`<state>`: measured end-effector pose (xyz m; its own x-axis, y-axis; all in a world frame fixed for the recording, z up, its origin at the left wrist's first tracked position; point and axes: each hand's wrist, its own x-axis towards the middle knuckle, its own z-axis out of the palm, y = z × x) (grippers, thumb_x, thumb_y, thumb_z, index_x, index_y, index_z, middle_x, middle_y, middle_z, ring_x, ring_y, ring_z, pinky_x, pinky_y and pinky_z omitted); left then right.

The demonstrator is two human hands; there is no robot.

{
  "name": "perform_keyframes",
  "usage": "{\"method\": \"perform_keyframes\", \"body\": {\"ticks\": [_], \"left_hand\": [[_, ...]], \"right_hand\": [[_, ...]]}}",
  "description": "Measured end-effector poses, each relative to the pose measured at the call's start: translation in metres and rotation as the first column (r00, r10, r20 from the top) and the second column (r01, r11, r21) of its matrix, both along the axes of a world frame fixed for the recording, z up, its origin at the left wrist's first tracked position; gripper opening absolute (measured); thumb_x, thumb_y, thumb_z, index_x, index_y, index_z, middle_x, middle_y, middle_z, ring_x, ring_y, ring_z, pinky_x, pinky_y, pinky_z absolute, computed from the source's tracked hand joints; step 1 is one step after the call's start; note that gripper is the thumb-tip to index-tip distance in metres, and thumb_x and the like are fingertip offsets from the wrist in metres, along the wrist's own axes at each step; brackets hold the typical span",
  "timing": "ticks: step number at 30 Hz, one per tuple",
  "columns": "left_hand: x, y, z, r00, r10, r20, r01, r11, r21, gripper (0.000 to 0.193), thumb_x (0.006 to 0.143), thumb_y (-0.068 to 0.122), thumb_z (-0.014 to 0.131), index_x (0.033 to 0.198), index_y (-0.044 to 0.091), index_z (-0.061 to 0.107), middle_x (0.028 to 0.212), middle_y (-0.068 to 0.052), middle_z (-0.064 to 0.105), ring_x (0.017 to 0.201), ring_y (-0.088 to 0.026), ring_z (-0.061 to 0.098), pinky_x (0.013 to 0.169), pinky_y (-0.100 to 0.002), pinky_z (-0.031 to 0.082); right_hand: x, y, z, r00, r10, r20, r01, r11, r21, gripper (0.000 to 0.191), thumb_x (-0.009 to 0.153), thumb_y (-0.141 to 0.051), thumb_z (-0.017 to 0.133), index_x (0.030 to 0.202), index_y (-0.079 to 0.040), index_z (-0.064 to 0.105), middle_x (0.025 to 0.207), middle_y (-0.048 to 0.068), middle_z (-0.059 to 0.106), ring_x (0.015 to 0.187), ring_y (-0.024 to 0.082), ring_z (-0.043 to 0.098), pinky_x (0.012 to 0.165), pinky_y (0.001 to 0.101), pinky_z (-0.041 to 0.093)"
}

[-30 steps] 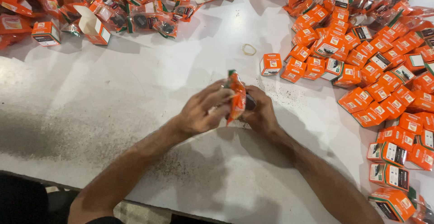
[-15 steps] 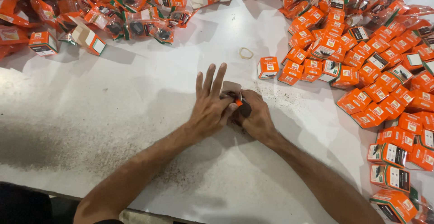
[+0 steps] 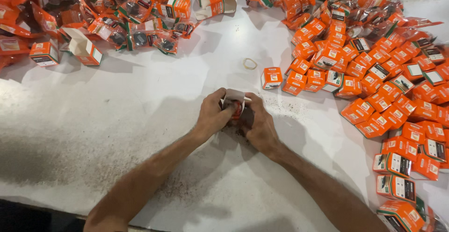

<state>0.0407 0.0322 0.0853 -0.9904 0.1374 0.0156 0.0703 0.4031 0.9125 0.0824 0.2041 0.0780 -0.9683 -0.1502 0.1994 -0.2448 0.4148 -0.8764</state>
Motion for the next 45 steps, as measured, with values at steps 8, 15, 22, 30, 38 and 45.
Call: {"method": "perform_keyframes", "body": {"ticks": [8, 15, 22, 30, 38, 45], "left_hand": [[-0.010, -0.009, -0.019, 0.995, -0.090, -0.046, 0.088, 0.996, -0.034, 0.017, 0.090, 0.010, 0.064, 0.097, -0.005, 0.059, 0.074, -0.011, 0.065, 0.063, -0.015, 0.061, 0.057, -0.035, 0.051], [-0.024, -0.039, -0.016, 0.880, -0.367, 0.302, 0.104, 0.768, 0.632, 0.015, 0.090, 0.011, 0.061, 0.097, 0.002, 0.071, 0.076, -0.003, 0.067, 0.064, -0.013, 0.061, 0.056, -0.031, 0.055], [-0.028, -0.016, -0.011, 0.966, -0.242, 0.088, 0.213, 0.942, 0.260, 0.009, 0.093, 0.006, 0.070, 0.094, -0.003, 0.071, 0.078, -0.008, 0.068, 0.069, -0.015, 0.061, 0.058, -0.031, 0.050], [0.013, -0.027, 0.002, 0.699, -0.385, -0.603, 0.349, 0.919, -0.182, 0.045, 0.080, 0.000, 0.075, 0.124, -0.002, 0.065, 0.137, -0.017, 0.064, 0.132, -0.036, 0.058, 0.106, -0.042, 0.051], [0.017, -0.025, 0.002, 0.855, -0.314, -0.413, 0.346, 0.938, 0.004, 0.026, 0.084, -0.003, 0.068, 0.109, 0.004, 0.064, 0.140, -0.017, 0.064, 0.139, -0.035, 0.057, 0.102, -0.040, 0.059], [0.014, -0.034, -0.006, 0.608, -0.447, -0.656, 0.348, 0.893, -0.286, 0.018, 0.092, 0.007, 0.073, 0.106, 0.002, 0.062, 0.147, -0.022, 0.057, 0.143, -0.040, 0.049, 0.113, -0.049, 0.048]], "right_hand": [[0.002, 0.002, -0.014, 0.900, 0.160, -0.406, -0.001, 0.931, 0.365, 0.076, 0.071, 0.014, 0.070, 0.143, -0.002, 0.050, 0.136, 0.022, 0.061, 0.124, 0.044, 0.057, 0.106, 0.0494, 0.048], [-0.001, 0.002, -0.018, 0.930, 0.137, -0.340, -0.009, 0.936, 0.352, 0.077, 0.061, 0.015, 0.069, 0.134, -0.004, 0.056, 0.136, 0.022, 0.061, 0.124, 0.044, 0.058, 0.104, 0.0486, 0.049], [-0.001, 0.002, -0.017, 0.944, 0.126, -0.305, -0.027, 0.951, 0.309, 0.056, 0.066, 0.009, 0.075, 0.117, -0.003, 0.055, 0.130, 0.021, 0.064, 0.119, 0.046, 0.059, 0.093, 0.0481, 0.052], [0.001, 0.004, -0.010, 0.989, 0.061, -0.135, -0.034, 0.981, 0.189, 0.065, 0.077, 0.007, 0.073, 0.129, -0.005, 0.035, 0.118, 0.021, 0.065, 0.105, 0.043, 0.068, 0.081, 0.0463, 0.059], [-0.001, 0.002, -0.010, 0.995, 0.076, -0.067, -0.061, 0.979, 0.194, 0.065, 0.082, 0.005, 0.072, 0.133, -0.007, 0.034, 0.115, 0.018, 0.070, 0.103, 0.038, 0.073, 0.082, 0.0430, 0.060], [0.000, 0.004, -0.010, 0.985, 0.115, -0.131, -0.096, 0.985, 0.144, 0.069, 0.084, 0.004, 0.072, 0.141, -0.007, 0.035, 0.121, 0.021, 0.070, 0.107, 0.040, 0.072, 0.084, 0.0428, 0.060]]}}
